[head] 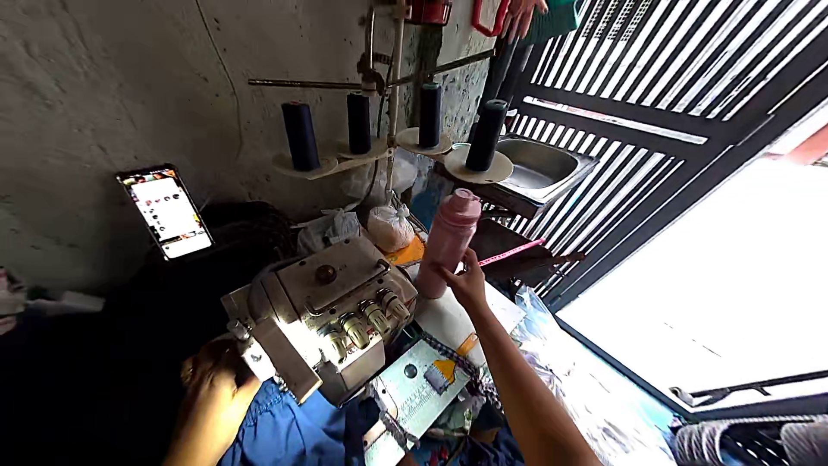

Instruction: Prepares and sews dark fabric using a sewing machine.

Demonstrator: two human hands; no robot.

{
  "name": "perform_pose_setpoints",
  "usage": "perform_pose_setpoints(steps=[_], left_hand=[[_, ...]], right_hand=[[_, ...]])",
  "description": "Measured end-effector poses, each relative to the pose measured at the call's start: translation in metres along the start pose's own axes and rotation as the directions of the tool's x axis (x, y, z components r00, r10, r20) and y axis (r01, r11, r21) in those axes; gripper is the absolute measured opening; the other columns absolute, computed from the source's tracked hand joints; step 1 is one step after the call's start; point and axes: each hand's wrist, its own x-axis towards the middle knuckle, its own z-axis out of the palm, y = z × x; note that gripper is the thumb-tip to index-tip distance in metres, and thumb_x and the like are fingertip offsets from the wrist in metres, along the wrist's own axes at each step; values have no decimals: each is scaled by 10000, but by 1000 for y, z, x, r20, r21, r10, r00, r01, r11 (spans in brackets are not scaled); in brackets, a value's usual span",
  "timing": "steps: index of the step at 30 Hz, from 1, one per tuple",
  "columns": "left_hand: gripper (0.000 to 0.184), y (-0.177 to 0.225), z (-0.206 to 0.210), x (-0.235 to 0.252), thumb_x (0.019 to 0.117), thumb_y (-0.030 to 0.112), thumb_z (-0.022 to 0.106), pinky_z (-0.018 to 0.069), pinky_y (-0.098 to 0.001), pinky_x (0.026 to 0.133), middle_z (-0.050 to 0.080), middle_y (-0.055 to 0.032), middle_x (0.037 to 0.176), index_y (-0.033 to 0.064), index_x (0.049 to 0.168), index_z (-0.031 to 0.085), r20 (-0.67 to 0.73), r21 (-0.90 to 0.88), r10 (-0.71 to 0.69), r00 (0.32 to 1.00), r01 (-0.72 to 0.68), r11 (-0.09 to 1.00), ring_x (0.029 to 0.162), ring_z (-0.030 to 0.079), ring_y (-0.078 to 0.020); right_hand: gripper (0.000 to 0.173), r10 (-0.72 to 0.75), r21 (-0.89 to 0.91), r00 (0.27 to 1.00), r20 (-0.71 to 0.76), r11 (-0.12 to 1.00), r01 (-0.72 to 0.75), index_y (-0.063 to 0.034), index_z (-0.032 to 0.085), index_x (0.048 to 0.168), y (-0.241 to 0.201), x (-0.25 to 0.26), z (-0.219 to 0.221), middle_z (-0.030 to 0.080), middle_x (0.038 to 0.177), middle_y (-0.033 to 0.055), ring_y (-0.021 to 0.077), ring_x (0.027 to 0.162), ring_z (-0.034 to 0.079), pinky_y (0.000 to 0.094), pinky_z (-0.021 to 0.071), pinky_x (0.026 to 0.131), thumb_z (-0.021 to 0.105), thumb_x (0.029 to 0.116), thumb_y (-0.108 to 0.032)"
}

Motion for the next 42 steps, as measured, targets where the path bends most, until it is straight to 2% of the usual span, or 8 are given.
perform_pose_setpoints(steps=[6,13,15,19,26,31,38,42], left_hand=[[460,0,2,1,856,334,661,359,-652,1054,635,-336,1179,-101,1003,692,-12,16,-12,1000,13,1000,1182,551,-549],[400,-3,0,2,888,317,666,376,-625,1076,677,-265,1183,-45,1051,720,9,13,6,1000,-7,1000,1208,587,-470],[355,-3,-5,0,879,263,701,413,-620,1058,680,-271,1165,-61,1024,714,-2,28,-20,1000,21,999,1192,602,-467],[217,19,-23,-32,838,208,640,471,-665,841,694,-219,1057,0,881,683,-179,120,24,984,-2,993,1031,646,-476],[293,55,-1,-77,925,287,485,513,-382,911,734,-100,1112,77,848,675,-200,3,109,974,-110,994,1069,679,-251],[345,58,-6,-76,957,301,431,494,-378,943,736,-68,1144,81,1002,694,-123,44,81,989,-76,996,1096,667,-249],[343,85,-25,-83,914,260,561,505,-521,934,696,-193,1239,31,1106,732,-1,137,71,997,-70,988,1140,654,-401],[304,126,-13,-134,973,200,569,338,-565,1042,658,-138,1294,211,1263,659,34,183,137,990,-141,973,1248,566,-335]], right_hand=[[845,15,3,1000,16,1000,-15,30,489,1436,-11,19,42,641,1288,243,331,1181,640,506,503,1023,865,781,-350],[837,-18,14,998,57,1000,18,86,394,1489,-5,-20,8,496,1459,294,335,1163,644,481,586,880,803,872,-305],[693,-140,35,989,-41,989,141,122,441,1430,-35,-62,-2,591,1325,268,212,874,679,359,578,669,733,932,-262],[136,-510,161,859,42,852,498,-49,660,1036,-114,-169,7,678,886,-18,-64,637,561,101,483,581,624,1005,-176],[257,-681,76,601,419,685,724,-109,806,1059,-154,-204,104,735,782,49,172,638,706,347,562,519,661,850,-145],[174,-712,63,529,462,621,781,-136,786,900,-142,-192,92,695,732,26,145,600,661,305,524,499,635,909,-222],[169,-624,-23,632,460,703,711,-113,755,840,-127,-162,67,683,764,51,155,605,664,328,526,475,627,886,-213],[262,-289,212,757,585,956,201,-23,690,1058,-112,-181,60,741,897,32,31,611,645,214,557,550,525,1053,-227]])
